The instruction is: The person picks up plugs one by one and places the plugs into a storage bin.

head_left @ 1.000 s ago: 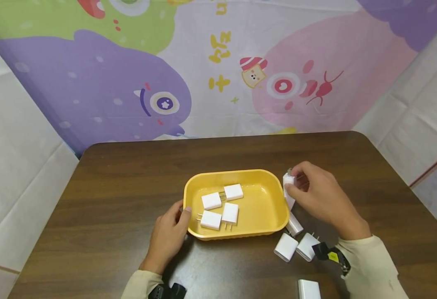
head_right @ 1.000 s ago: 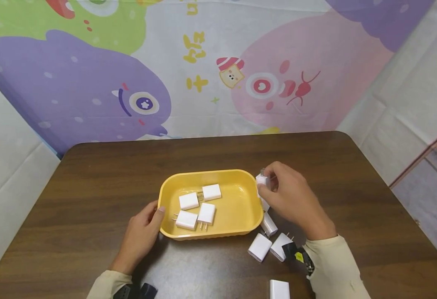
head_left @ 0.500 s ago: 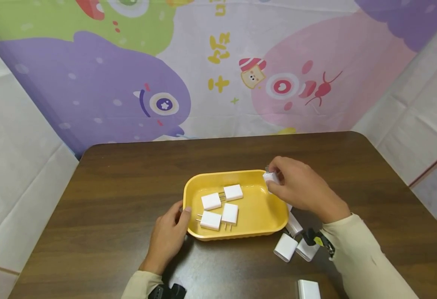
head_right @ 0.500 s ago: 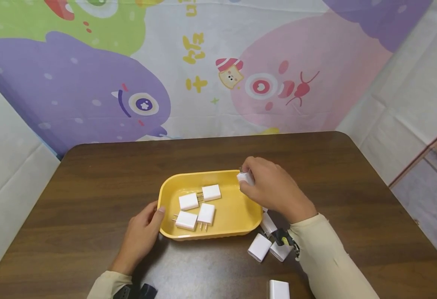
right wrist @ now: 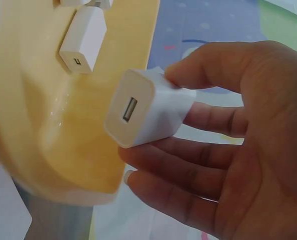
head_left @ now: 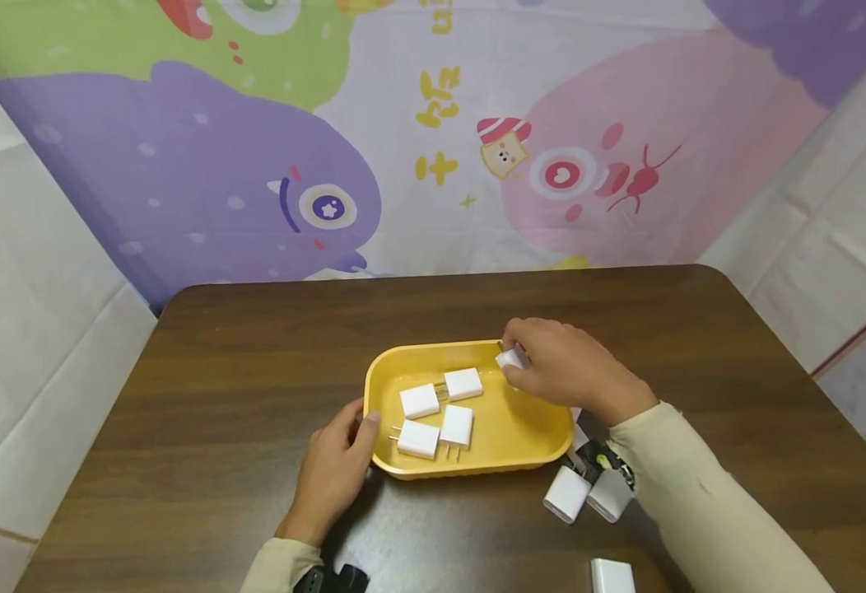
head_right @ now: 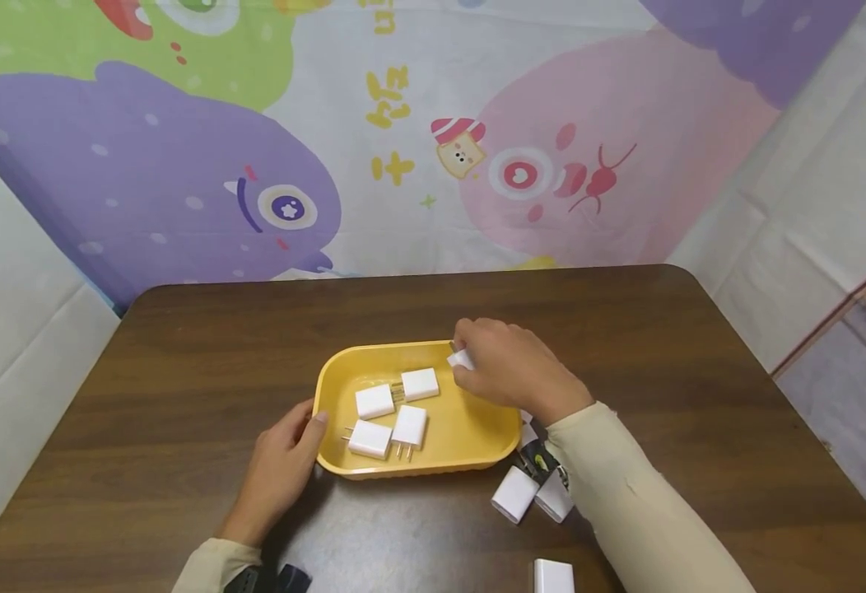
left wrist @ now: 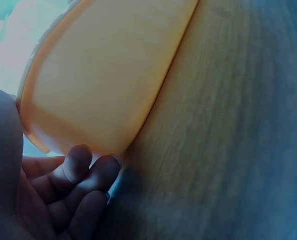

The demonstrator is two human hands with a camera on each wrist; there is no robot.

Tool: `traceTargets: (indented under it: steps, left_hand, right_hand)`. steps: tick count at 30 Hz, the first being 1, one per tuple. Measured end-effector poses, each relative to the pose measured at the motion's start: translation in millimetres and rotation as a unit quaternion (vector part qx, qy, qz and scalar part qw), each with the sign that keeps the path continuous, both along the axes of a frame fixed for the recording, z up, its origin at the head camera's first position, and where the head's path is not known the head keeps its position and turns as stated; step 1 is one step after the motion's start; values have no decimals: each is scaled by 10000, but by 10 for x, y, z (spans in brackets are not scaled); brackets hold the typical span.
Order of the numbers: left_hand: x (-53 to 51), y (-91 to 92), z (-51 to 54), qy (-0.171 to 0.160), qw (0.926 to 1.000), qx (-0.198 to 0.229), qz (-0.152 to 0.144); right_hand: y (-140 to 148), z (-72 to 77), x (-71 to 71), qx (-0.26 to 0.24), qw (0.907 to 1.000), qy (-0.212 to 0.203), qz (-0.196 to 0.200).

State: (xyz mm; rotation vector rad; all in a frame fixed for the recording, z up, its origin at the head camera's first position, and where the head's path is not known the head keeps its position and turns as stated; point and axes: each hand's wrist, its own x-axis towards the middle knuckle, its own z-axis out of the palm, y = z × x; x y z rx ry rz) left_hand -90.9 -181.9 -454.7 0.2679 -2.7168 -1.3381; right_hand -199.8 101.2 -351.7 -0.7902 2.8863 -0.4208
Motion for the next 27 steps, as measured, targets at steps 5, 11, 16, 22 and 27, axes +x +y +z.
traceTargets:
  steps: [5, 11, 16, 22, 27]
  left_hand:
    - [15, -2, -4, -38, 10000, -40, 23]
    - [17, -8, -6, -39, 10000, -60, 29]
    - [23, -8, -2, 45, 10000, -60, 19]
    - [25, -8, -4, 132, 9999, 5, -2]
    - [17, -9, -11, 117, 9999, -4, 9]
  right_hand:
    - [-77, -20, -18, 389, 9990, -206, 44]
    - [-139, -24, -40, 611, 9977, -205, 195]
    - [-171, -26, -80, 793, 9958, -236, 397]
    - [-210, -19, -120, 1022, 9932, -412, 378]
    - [-244, -24, -143, 1244, 9905, -438, 375]
